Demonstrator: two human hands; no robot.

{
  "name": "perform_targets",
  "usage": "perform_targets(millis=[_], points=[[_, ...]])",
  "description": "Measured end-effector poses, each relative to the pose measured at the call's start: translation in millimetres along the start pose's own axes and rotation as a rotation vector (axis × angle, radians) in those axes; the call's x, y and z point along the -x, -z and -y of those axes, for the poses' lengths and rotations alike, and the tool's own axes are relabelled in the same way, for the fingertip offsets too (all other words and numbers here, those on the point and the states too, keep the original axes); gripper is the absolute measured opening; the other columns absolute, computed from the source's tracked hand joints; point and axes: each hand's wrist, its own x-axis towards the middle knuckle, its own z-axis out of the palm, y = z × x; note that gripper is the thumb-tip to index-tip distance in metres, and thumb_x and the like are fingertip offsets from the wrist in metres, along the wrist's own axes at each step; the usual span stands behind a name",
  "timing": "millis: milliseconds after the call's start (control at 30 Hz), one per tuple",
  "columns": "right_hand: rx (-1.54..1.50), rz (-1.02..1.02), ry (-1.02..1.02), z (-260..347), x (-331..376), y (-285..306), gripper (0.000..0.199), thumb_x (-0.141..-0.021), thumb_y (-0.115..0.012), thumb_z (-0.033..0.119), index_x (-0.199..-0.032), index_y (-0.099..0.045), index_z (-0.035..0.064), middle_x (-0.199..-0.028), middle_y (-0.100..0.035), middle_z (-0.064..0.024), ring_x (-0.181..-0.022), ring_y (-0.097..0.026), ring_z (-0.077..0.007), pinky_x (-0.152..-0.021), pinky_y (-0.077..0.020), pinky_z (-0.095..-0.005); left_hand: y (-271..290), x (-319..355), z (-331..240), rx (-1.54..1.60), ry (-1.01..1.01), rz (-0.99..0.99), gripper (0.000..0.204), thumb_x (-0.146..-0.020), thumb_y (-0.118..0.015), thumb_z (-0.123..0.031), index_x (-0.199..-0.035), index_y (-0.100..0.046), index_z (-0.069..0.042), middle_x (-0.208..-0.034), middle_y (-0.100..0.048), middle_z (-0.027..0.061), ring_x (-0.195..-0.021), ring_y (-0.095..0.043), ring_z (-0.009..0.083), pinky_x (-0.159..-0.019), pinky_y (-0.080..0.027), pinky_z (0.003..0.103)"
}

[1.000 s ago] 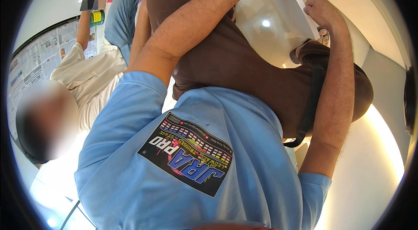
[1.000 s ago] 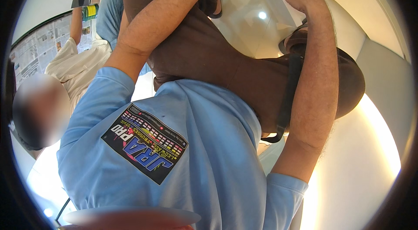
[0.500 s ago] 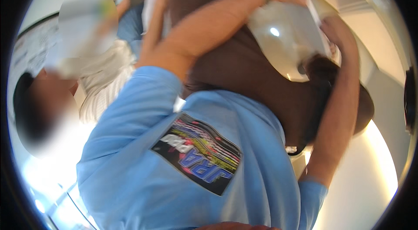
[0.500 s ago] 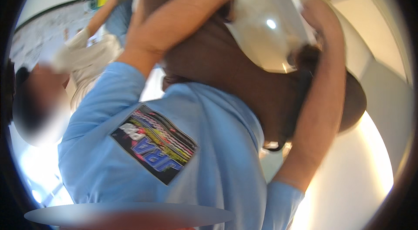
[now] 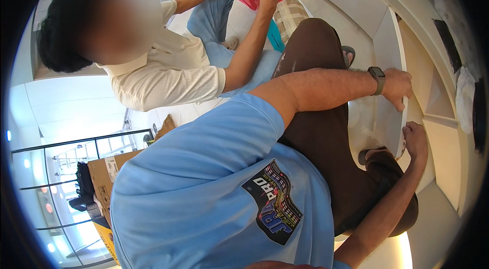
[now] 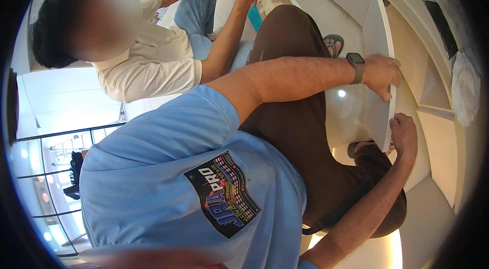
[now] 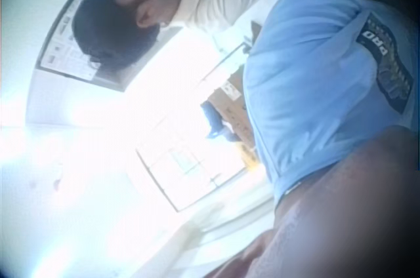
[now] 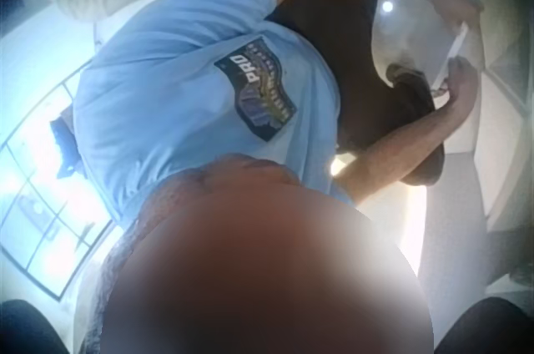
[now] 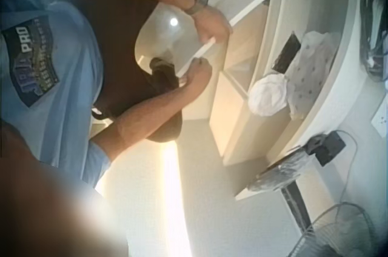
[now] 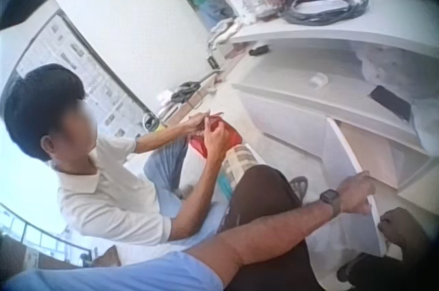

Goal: The person sits on the floor and applies a white trim strip to the edge of a cabinet door, then wipes the surface with a cloth. The person later picks up a cardboard piece and places it into the cabinet.

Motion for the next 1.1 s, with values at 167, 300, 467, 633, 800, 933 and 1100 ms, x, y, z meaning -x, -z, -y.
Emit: perform_targets(millis=[167, 300, 467, 633, 800, 933, 1100], points=[[0.005, 0.012, -0.027, -3.1, 1.9, -4.3, 0.023, -0.08, -0.054, 0.011, -0.092, -0.065, -0.0054, -0.076, -0.062, -0.0258, -0.072, -0.063, -0.0349, -0.071, -0.0471, -0.0417, -2.0, 4.6, -3.6, 0.022, -0.003, -0.054, 0.036, -0.062, -0.07, -0.037, -0.092, -0.073, -0.018, -0.091, -0.067, -0.0052, -0.103, -0.056, 0.0174, -0.068, -0.054, 0.039], [0.001, -0.015, 0.018, -13.4, -0.7, -9.7, 0.023, -0.079, -0.055, 0.011, -0.092, -0.065, -0.0048, -0.077, -0.062, -0.0256, -0.073, -0.063, -0.0357, -0.072, -0.0474, -0.0415, -6.5, 3.5, -4.7, -0.015, -0.012, -0.047, 0.035, -0.062, -0.069, -0.037, -0.092, -0.073, -0.018, -0.091, -0.067, -0.0052, -0.102, -0.056, 0.0176, -0.069, -0.054, 0.038], [-0.009, -0.045, 0.026, -23.7, 2.1, -14.4, 0.023, -0.079, -0.055, 0.011, -0.092, -0.066, -0.0046, -0.078, -0.062, -0.0254, -0.074, -0.063, -0.0361, -0.072, -0.0474, -0.0419, -18.0, -3.1, -7.6, -0.02, -0.028, -0.053, 0.035, -0.062, -0.069, -0.036, -0.092, -0.073, -0.018, -0.091, -0.067, -0.0048, -0.102, -0.056, 0.018, -0.069, -0.054, 0.038], [-0.002, -0.048, 0.039, -14.1, 4.5, -13.2, 0.023, -0.079, -0.055, 0.011, -0.092, -0.065, -0.0048, -0.078, -0.062, -0.026, -0.074, -0.063, -0.0365, -0.072, -0.0474, -0.0421, -13.1, 0.8, -7.6, -0.012, -0.006, -0.044, 0.036, -0.061, -0.069, -0.037, -0.09, -0.073, -0.017, -0.089, -0.067, -0.0042, -0.103, -0.055, 0.0194, -0.067, -0.054, 0.038], [0.033, -0.055, 0.055, -12.0, 7.9, -12.9, 0.023, -0.08, -0.055, 0.011, -0.092, -0.065, -0.0056, -0.077, -0.062, -0.0258, -0.073, -0.063, -0.0357, -0.072, -0.0473, -0.0419, -11.5, 4.9, -14.6, -0.04, -0.015, -0.018, 0.037, -0.059, -0.07, -0.039, -0.088, -0.073, -0.015, -0.089, -0.067, -0.0035, -0.102, -0.054, 0.0203, -0.065, -0.054, 0.037], [0.053, -0.065, 0.077, -18.2, 9.9, -15.8, 0.024, -0.081, -0.055, 0.011, -0.093, -0.065, -0.0068, -0.075, -0.062, -0.0244, -0.071, -0.063, -0.0332, -0.071, -0.0469, -0.0407, -14.5, 3.4, -19.3, -0.045, -0.017, -0.033, 0.039, -0.06, -0.069, -0.04, -0.089, -0.073, -0.013, -0.089, -0.066, -0.0038, -0.102, -0.053, 0.0198, -0.066, -0.054, 0.037], [0.041, -0.074, 0.086, -23.8, 15.7, -22.0, 0.024, -0.081, -0.054, 0.011, -0.092, -0.065, -0.0072, -0.075, -0.062, -0.0244, -0.071, -0.064, -0.0334, -0.071, -0.047, -0.0409, -19.1, 5.5, -24.2, -0.056, -0.004, 0.028, 0.041, -0.062, -0.069, -0.039, -0.093, -0.072, -0.013, -0.091, -0.067, -0.0035, -0.105, -0.052, 0.0208, -0.069, -0.054, 0.037]])
